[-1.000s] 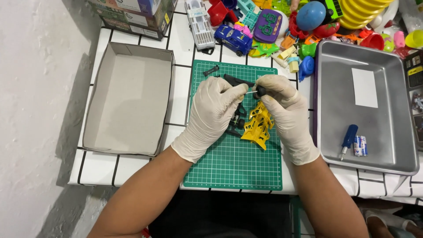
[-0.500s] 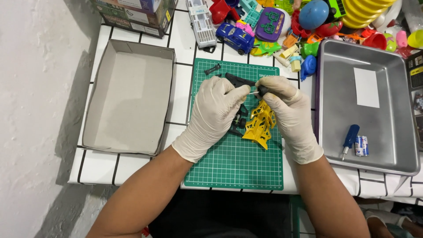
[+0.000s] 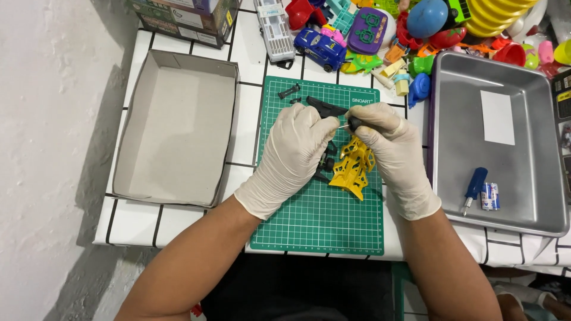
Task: Assembling a black toy car chassis by lubricating gears, inserting batteries, and attaching a yellow body shell.
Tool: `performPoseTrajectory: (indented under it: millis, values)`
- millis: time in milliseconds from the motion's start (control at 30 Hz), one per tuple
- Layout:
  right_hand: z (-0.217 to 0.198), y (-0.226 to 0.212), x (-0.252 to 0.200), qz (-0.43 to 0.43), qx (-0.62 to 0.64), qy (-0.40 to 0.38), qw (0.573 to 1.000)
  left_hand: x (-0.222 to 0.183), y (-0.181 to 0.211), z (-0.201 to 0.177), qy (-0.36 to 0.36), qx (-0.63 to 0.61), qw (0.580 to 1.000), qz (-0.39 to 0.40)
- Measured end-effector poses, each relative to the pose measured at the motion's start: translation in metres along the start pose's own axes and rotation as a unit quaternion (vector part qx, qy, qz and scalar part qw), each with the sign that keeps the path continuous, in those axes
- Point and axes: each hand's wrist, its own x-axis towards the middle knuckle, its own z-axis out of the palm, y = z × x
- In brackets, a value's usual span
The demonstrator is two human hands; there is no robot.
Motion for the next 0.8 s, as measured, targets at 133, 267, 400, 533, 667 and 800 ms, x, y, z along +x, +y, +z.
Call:
performPoseTrajectory:
  millis: [133,267,400,533,667,800]
  values:
    - [-0.003,0.005,0.001,-0.004,-0.004,-0.002,1.000,-0.004,-0.001,0.003,-0.016,0.009,1.000,-0.003]
    - [-0.005,0.011,0.000,0.002,0.001,-0.003,1.000,-0.008,0.001,0.005,-0.028,0.002,1.000,-0.013]
    - [0.004,0.004,-0.001,0.020,0.005,0.001,1.000,-0.019,-0.005,0.013,-0.059,0.026,0.998,-0.028]
    - [0.003,-0.001,0.001,0.015,-0.001,0.006,1.000,-0.015,-0.006,0.012,-0.067,0.032,0.997,-0.032]
    - [0.001,-0.008,0.004,-0.013,-0.022,0.036,0.999,-0.010,-0.007,0.006,-0.092,0.030,0.993,-0.072]
    - [-0.011,-0.012,0.006,-0.026,-0.042,0.140,0.989,-0.011,-0.019,-0.001,-0.112,0.068,0.980,-0.152]
